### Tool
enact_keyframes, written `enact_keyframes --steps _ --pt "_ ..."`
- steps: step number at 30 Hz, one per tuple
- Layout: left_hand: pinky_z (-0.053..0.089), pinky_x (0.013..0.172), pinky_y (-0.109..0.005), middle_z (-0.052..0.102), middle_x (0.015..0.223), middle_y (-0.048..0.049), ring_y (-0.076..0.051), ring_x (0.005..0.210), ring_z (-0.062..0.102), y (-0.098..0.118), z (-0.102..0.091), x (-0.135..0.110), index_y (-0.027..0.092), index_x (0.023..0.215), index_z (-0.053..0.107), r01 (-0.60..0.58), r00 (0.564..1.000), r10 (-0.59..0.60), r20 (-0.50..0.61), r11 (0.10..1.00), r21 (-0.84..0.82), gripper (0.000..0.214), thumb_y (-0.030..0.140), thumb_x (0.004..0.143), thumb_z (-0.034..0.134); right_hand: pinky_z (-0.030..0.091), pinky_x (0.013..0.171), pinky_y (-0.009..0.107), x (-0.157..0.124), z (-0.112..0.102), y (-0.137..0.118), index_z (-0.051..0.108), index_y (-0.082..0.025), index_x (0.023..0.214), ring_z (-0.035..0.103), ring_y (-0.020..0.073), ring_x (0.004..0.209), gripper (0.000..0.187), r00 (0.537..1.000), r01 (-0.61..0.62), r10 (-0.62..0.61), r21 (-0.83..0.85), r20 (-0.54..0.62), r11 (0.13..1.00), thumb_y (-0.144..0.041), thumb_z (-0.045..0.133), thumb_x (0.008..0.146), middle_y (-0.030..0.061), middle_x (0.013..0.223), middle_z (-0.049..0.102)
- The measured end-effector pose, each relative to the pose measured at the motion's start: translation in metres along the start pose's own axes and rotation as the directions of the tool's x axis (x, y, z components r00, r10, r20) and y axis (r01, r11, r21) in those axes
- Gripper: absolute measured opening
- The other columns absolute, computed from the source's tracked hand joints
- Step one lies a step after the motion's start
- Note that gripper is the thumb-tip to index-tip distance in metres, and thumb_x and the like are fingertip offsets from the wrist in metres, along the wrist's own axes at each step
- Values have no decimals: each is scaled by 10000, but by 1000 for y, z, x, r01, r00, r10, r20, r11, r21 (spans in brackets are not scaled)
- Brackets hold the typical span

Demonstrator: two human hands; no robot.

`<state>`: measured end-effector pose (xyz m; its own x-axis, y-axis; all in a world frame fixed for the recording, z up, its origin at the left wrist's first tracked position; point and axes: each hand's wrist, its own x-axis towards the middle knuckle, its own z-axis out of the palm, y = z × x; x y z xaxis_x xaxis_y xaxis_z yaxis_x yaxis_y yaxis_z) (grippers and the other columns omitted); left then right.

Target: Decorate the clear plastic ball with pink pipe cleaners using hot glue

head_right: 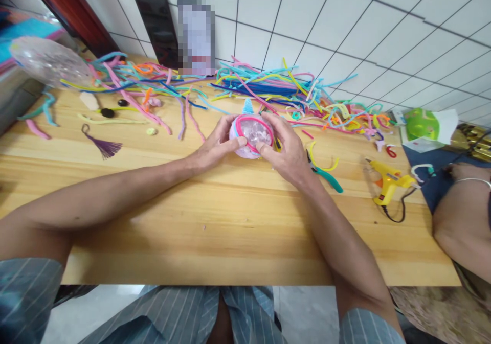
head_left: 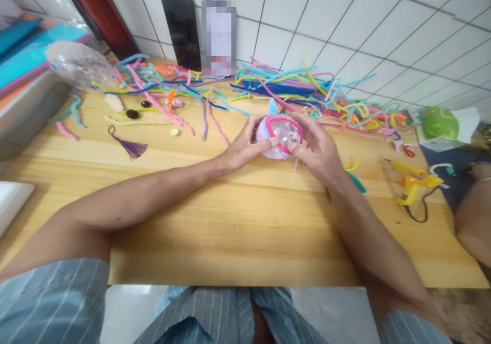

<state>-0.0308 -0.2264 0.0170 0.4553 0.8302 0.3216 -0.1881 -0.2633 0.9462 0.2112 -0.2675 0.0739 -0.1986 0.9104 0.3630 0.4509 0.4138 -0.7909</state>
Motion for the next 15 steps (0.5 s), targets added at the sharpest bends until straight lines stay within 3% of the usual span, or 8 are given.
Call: enact_keyframes --steps 7,15 --pt "518 1337 -543 668 1619 -131 -357 1574 616 6 3 -1 283 1512 523 12 1000 -14 -21 995 -99 821 792 962 858 466 1433 710 -1 -10 9 658 -466 1674 609 420 1665 789 991 116 -111 -61 79 991 -644 905 946 39 1781 651" --pt "526 1316 -525 686 1596 -141 -350 1540 638 6 3 -1 256 1486 567 44 998 -47 -37 996 -84 839 807 934 877 492 1416 686 1 -12 4 667 -395 1688 636 424 1642 792 981 184 -167 -212 97 960 -598 886 955 63 1738 703"
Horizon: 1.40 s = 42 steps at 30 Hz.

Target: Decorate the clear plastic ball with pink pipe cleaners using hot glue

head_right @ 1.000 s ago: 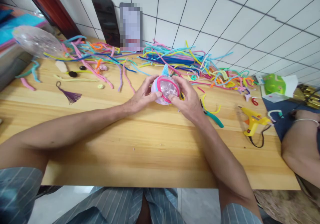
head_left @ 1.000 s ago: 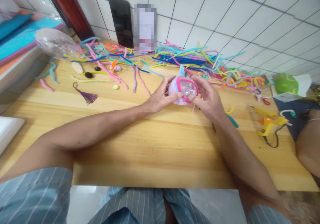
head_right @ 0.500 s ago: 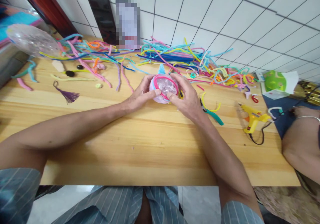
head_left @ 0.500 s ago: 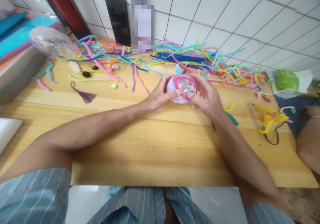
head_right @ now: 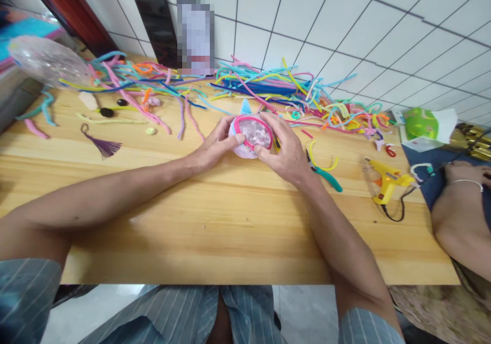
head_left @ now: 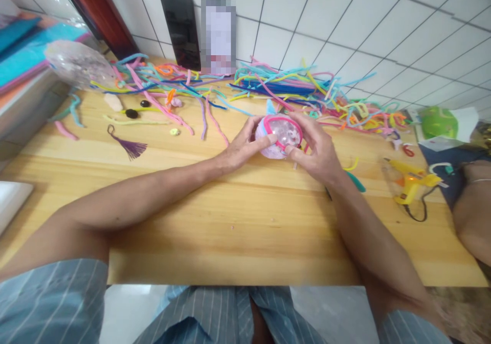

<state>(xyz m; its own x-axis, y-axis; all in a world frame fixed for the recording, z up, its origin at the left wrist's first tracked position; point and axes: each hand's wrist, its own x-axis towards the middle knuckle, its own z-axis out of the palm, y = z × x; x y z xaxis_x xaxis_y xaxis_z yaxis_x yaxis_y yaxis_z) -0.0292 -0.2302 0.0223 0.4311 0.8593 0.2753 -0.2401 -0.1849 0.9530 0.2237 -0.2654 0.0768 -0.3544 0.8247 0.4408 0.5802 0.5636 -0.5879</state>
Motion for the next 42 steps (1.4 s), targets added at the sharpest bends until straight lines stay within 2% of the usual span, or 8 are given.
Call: enact_keyframes --steps 14,30,36,42 --pt "545 1287 -518 696 1599 -150 -347 1517 659 -1 -1 0 246 1472 577 48 999 -48 -9 998 28 873 812 895 905 498 1410 690 -1 -2 2 639 -389 1724 642 427 1639 777 996 86 -85 -45 23 995 -524 854 990 71 1748 703" --pt "526 1311 -536 678 1653 -189 -374 1554 651 -5 -3 2 226 1509 533 33 999 -33 21 999 18 995 870 849 909 488 1411 697 0 -2 0 659 -390 1696 633 426 1642 784 999 36 -35 -50 37 998 -567 866 961 70 1737 710" --pt "533 1308 -538 723 1619 -146 -363 1531 678 -8 -4 2 259 1483 581 13 1000 -13 11 1000 0 888 824 885 916 484 1417 702 1 -3 0 652 -400 1707 633 426 1646 792 998 50 -48 -52 45 997 -560 865 961 64 1749 701" --pt "543 1288 -524 741 1588 -130 -357 1512 688 -9 -4 3 262 1478 597 5 1000 -5 8 1000 -26 875 810 880 927 467 1432 705 1 -5 -3 664 -407 1702 620 425 1658 804 999 17 -15 -48 41 999 -664 853 964 57 1754 698"
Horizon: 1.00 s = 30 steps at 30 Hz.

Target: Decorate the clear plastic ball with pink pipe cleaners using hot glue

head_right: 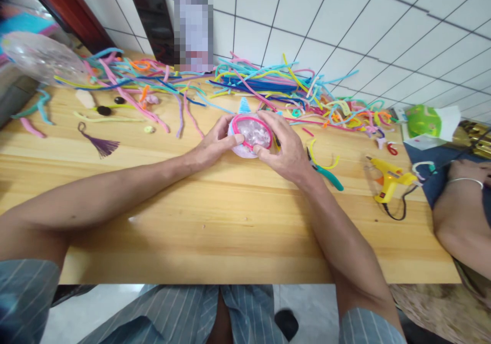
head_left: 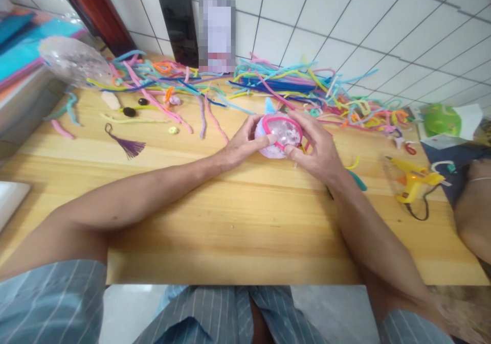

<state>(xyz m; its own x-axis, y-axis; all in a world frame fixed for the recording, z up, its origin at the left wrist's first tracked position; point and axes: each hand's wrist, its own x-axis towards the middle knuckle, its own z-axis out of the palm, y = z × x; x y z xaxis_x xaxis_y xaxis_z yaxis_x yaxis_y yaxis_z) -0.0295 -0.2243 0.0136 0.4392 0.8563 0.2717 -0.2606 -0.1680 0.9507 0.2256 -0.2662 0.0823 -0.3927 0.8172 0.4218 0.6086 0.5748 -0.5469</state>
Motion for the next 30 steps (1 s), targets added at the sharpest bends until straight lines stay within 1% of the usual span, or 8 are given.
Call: enact_keyframes --steps 7,14,18,22,26,30 --pt "546 1295 -524 749 1562 -102 -362 1544 667 -3 1 3 284 1456 631 7 1000 -6 4 997 -82 833 780 868 948 463 1425 721 1 -4 -3 665 -418 1707 614 430 1665 798 1000 -11 11 11 16 1000 -753 807 997 63 1763 690" --pt "534 1315 -542 743 1563 -88 -371 1578 638 -2 2 3 297 1426 653 23 1000 -20 19 989 -148 785 745 863 968 468 1415 736 2 -5 -3 691 -425 1676 626 444 1651 823 1000 -17 17 14 -3 1000 -814 823 964 67 1746 705" --pt "531 1320 -544 739 1569 -82 -365 1581 634 0 4 1 303 1409 666 33 999 -28 27 982 -186 747 743 881 960 474 1411 735 2 -4 -4 686 -429 1683 638 440 1641 809 1000 3 -3 6 -8 1000 -803 814 977 70 1739 712" --pt "530 1324 -551 740 1567 -79 -364 1578 638 0 4 1 302 1400 681 44 999 -40 27 979 -200 722 733 892 958 470 1414 741 2 -5 -2 695 -425 1675 641 442 1638 824 1000 6 -6 5 -12 1000 -810 831 959 70 1728 720" --pt "568 1278 -545 755 1556 -74 -367 1552 665 1 5 1 311 1397 692 58 998 -49 45 971 -231 719 741 886 957 455 1420 747 2 -6 -2 711 -422 1658 634 448 1644 843 1000 -1 1 8 -6 1000 -835 845 935 71 1721 726" --pt "592 1262 -551 768 1553 -81 -377 1543 682 4 6 1 296 1374 699 71 997 -58 58 964 -256 720 742 875 964 458 1421 736 2 -7 -1 713 -428 1655 642 444 1637 833 1000 7 -6 28 -5 1000 -817 864 934 74 1711 732"
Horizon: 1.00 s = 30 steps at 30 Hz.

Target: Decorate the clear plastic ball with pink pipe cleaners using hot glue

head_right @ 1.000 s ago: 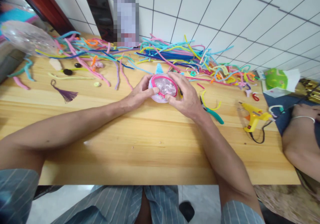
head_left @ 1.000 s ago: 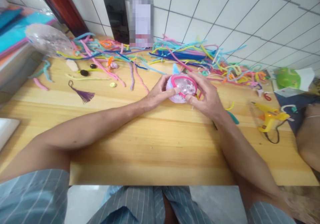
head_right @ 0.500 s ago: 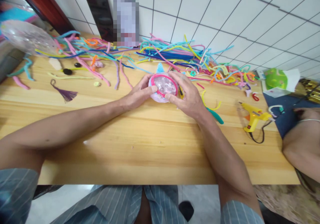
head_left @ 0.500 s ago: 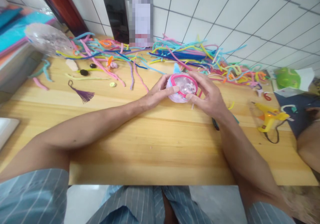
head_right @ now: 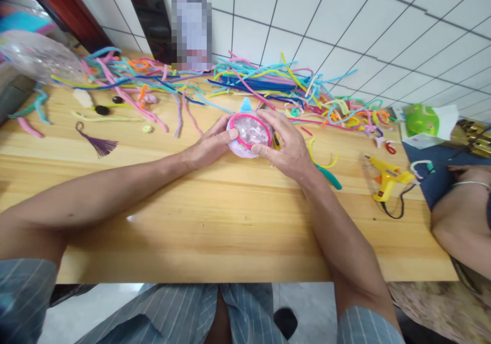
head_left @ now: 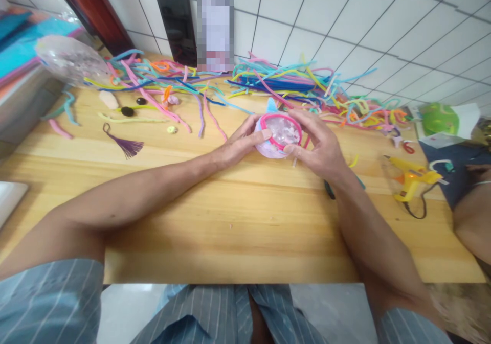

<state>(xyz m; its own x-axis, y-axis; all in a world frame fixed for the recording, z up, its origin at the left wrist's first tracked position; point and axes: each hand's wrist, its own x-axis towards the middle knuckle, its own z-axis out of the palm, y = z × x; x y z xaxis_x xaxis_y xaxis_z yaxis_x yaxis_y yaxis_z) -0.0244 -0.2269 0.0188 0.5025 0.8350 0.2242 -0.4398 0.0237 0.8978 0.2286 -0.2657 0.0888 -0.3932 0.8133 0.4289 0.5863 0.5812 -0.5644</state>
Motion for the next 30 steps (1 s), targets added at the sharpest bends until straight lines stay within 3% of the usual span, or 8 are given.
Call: enact_keyframes --steps 13,30 --pt "606 1246 -578 778 1517 -77 -396 1525 694 6 2 -3 303 1348 717 27 999 -27 23 1000 -8 688 744 879 959 449 1410 766 2 1 2 740 -439 1616 635 477 1630 899 1000 -14 14 4 -8 1000 -882 902 851 77 1670 755" --pt "582 1258 -548 772 1521 -85 -380 1510 694 3 1 -1 295 1347 727 12 1000 -12 17 1000 -12 699 740 867 972 449 1416 755 1 -1 3 730 -439 1639 650 472 1614 903 1000 11 -11 -2 -3 1000 -888 879 869 82 1672 755"
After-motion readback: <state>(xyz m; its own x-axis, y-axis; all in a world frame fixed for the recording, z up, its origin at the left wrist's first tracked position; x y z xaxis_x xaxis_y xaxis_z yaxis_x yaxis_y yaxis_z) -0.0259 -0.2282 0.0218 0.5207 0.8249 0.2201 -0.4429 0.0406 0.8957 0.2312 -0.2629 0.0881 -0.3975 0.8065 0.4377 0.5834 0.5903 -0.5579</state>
